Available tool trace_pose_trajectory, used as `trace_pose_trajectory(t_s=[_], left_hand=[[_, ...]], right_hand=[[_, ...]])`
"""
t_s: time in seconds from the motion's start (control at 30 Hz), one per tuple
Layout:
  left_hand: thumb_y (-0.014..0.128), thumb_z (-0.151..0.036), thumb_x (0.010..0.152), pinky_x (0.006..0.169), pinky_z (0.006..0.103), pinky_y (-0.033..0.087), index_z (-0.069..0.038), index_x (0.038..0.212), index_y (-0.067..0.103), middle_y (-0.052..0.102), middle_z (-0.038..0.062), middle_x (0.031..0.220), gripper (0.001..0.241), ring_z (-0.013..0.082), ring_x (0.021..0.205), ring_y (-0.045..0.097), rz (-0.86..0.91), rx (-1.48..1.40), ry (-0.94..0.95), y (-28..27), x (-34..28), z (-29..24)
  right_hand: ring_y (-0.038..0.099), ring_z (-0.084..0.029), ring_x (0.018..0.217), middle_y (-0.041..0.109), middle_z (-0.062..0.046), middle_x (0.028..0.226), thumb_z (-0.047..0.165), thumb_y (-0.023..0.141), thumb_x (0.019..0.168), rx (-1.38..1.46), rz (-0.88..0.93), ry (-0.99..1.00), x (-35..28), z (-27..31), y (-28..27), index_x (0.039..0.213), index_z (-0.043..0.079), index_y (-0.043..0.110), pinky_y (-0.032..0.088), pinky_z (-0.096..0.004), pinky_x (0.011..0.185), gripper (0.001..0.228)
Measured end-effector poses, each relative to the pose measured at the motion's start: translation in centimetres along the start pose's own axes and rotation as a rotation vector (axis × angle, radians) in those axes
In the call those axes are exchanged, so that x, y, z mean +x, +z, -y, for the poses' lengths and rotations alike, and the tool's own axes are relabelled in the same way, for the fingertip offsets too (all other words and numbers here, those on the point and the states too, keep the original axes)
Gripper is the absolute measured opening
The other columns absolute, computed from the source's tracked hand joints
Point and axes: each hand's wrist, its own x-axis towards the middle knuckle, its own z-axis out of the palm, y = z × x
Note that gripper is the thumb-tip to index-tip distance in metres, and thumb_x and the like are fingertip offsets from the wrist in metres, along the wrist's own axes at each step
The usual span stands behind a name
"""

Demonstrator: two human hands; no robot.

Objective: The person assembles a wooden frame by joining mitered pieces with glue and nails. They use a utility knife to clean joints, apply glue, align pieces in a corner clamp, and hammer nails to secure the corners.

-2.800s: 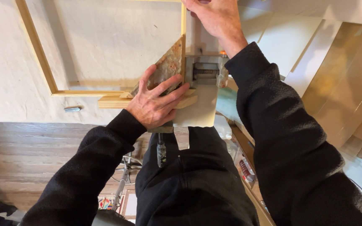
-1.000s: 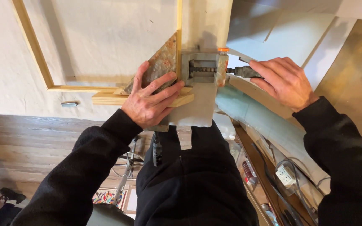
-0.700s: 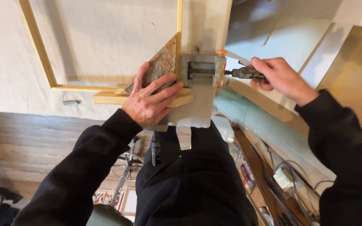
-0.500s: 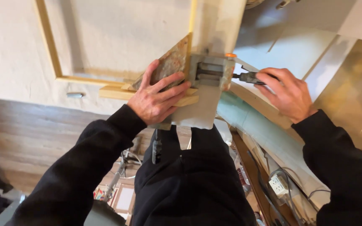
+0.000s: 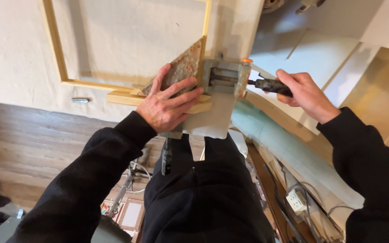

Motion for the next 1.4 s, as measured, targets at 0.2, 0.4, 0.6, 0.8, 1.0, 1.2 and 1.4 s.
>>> trace_pose_trajectory(t_s=[0.2,0.4,0.6,0.8,1.0,1.2,1.4], left_hand=[[0.083,-0.024,0.076,0.122,0.0732,0.02,-0.008,0.122,0.075,0.059,0.0,0.146,0.049,0.0238,0.147,0.044,0.005,0.005,-0.021,-0.3,0.2,0.0],[0.084,-0.024,0.076,0.123,0.0727,0.02,-0.009,0.124,0.075,0.057,0.0,0.147,0.051,0.0226,0.148,0.042,-0.004,-0.002,-0.013,0.2,0.1,0.0],[0.085,-0.026,0.076,0.123,0.0724,0.019,-0.01,0.125,0.074,0.056,-0.001,0.148,0.052,0.0219,0.148,0.041,0.007,0.014,-0.022,0.0,-0.2,-0.3],[0.084,-0.028,0.075,0.122,0.0731,0.018,-0.01,0.125,0.075,0.056,-0.001,0.147,0.054,0.0227,0.147,0.041,0.02,0.005,-0.035,0.3,0.0,-0.2],[0.084,-0.027,0.076,0.124,0.072,0.018,-0.011,0.125,0.074,0.056,-0.002,0.149,0.053,0.0221,0.149,0.04,0.011,0.027,-0.029,0.5,-0.1,-0.1],[0.085,-0.027,0.073,0.123,0.0717,0.018,-0.012,0.127,0.074,0.058,-0.001,0.148,0.057,0.0229,0.148,0.042,0.004,0.01,-0.033,0.5,-0.3,0.0],[0.082,-0.028,0.073,0.122,0.0715,0.018,-0.013,0.123,0.075,0.058,0.0,0.148,0.053,0.0232,0.146,0.043,0.0,-0.014,-0.029,0.2,-0.3,-0.1]], right_hand=[[0.07,-0.025,0.085,0.072,-0.014,0.105,0.022,0.078,0.093,-0.969,-0.208,-0.917,-4.1,5.1,3.5,0.121,0.001,0.065,0.056,-0.034,0.071,0.037],[0.069,-0.026,0.081,0.071,-0.012,0.1,0.014,0.075,0.096,-0.963,-0.17,-0.999,-2.3,3.0,2.1,0.125,0.004,0.067,0.056,-0.035,0.07,0.032],[0.042,-0.013,0.058,0.049,-0.002,0.072,0.03,0.059,0.11,-0.471,0.007,-0.265,-0.6,2.3,0.3,0.115,0.004,0.075,0.037,-0.027,0.053,0.031],[0.051,-0.018,0.06,0.054,-0.002,0.077,0.028,0.06,0.109,-0.701,-0.057,-0.386,-3.2,5.3,3.8,0.108,0.006,0.071,0.043,-0.034,0.055,0.024],[0.066,-0.027,0.068,0.068,-0.014,0.083,0.027,0.071,0.092,-1.259,-0.351,-0.857,-2.0,5.4,6.8,0.102,0.001,0.063,0.053,-0.041,0.06,0.028],[0.068,-0.036,0.056,0.066,-0.02,0.062,0.033,0.067,0.092,-1.356,-0.209,-0.261,0.2,7.3,6.8,0.08,0.007,0.073,0.055,-0.047,0.057,0.029],[0.069,-0.044,0.069,0.069,-0.023,0.071,0.033,0.068,0.081,-1.256,-0.068,-0.251,-0.1,8.1,6.4,0.076,0.004,0.074,0.057,-0.052,0.068,0.03]])
